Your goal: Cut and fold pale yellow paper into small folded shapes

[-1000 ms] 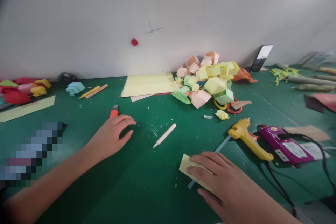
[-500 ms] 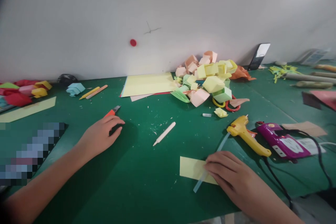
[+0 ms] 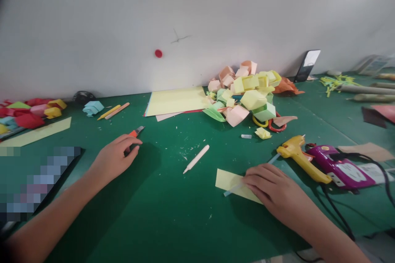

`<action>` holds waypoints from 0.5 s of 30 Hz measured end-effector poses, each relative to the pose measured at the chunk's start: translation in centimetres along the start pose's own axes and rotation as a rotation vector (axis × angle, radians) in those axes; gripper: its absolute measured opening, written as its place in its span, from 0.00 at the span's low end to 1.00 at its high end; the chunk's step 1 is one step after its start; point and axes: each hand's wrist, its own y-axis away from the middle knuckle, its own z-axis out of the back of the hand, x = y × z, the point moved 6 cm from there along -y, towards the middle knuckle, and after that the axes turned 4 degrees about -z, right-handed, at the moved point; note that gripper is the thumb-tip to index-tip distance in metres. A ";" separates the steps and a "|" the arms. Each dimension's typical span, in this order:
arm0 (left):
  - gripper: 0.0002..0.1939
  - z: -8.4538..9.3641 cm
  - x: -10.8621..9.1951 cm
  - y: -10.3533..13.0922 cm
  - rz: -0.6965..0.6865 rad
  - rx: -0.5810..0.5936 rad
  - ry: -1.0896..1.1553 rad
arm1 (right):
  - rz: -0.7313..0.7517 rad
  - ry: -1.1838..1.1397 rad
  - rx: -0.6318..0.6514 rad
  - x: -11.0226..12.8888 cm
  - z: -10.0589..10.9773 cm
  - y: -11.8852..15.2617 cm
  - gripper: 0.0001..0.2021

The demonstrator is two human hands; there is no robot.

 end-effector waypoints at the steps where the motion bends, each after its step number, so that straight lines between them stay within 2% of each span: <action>1: 0.16 0.0 0.1 -0.1 0.006 0.003 0.008 | -0.004 -0.003 -0.008 -0.1 0.0 0.1 0.10; 5: 0.16 0.3 -0.1 -1.0 -0.027 0.004 0.025 | -0.005 0.005 -0.010 -0.1 -0.2 0.3 0.10; 8: 0.15 0.9 -0.3 -2.7 -0.045 -0.011 0.018 | -0.001 0.012 -0.023 0.1 -0.2 0.2 0.10; 11: 0.13 0.9 -0.5 -5.7 -0.046 -0.035 0.013 | 0.000 0.007 -0.041 0.4 0.0 0.0 0.10; 15: 0.14 -0.9 -1.9 -10.6 -0.097 -0.064 -0.013 | -0.016 0.004 -0.056 0.7 0.3 -0.2 0.10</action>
